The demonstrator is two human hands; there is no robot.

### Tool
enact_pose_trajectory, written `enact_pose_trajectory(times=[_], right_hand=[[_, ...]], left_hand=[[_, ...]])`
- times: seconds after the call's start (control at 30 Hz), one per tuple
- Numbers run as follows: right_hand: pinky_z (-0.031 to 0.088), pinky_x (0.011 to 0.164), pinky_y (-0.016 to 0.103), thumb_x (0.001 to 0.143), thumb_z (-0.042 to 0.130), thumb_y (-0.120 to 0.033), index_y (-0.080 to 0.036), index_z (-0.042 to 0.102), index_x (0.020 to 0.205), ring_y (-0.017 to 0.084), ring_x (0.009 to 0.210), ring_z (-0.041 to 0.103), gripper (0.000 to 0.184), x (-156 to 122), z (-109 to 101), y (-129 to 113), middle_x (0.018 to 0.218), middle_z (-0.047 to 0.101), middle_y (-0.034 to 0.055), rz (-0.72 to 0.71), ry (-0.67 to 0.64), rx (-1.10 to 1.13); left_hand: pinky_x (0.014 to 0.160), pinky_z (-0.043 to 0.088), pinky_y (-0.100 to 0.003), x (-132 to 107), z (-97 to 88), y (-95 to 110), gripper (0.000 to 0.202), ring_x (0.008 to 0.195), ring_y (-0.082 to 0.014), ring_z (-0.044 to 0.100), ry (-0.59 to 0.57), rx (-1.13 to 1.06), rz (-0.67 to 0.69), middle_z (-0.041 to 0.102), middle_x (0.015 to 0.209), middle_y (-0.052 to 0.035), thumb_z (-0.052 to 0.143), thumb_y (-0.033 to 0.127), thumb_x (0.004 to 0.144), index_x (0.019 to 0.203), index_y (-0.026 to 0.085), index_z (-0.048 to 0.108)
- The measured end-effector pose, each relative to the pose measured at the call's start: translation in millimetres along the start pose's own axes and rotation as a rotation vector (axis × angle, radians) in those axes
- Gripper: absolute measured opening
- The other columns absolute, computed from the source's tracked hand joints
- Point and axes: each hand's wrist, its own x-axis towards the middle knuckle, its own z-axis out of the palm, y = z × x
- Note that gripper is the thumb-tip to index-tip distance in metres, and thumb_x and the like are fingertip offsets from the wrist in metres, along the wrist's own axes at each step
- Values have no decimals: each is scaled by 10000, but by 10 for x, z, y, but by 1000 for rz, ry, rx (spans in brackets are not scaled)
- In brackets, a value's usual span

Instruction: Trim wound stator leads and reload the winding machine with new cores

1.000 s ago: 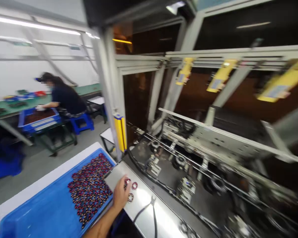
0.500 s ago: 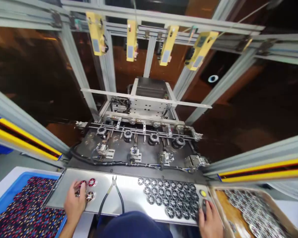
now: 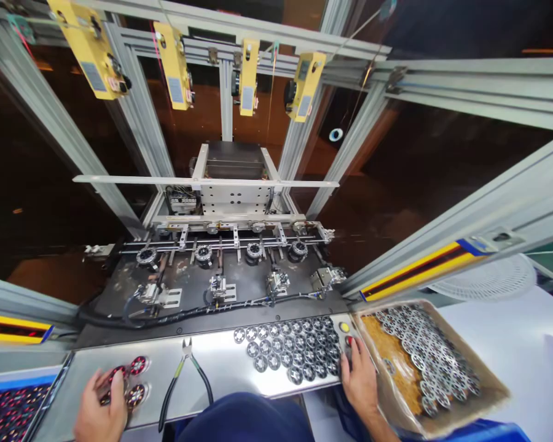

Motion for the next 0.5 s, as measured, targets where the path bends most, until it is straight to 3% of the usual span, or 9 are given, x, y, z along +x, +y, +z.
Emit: enact_pose_trajectory(times=[0.2, 0.5], right_hand=[[502, 985, 534, 988, 310, -441, -104, 399, 1441, 387, 1231, 549, 572, 3, 7, 25, 1386, 506, 235, -19, 1, 1], [531, 881, 612, 961, 279, -499, 14, 495, 1362, 475, 1098, 598, 687, 101, -55, 31, 1230, 583, 306, -82, 45, 20]], left_hand=[[939, 502, -562, 3, 21, -16, 723, 1058, -389, 657, 24, -43, 53, 694, 1145, -180, 498, 597, 804, 1346, 119, 529], [971, 491, -488, 33, 86, -38, 700, 1040, -328, 656, 23, -139, 111, 694, 1132, -170, 471, 604, 815, 1304, 106, 516]])
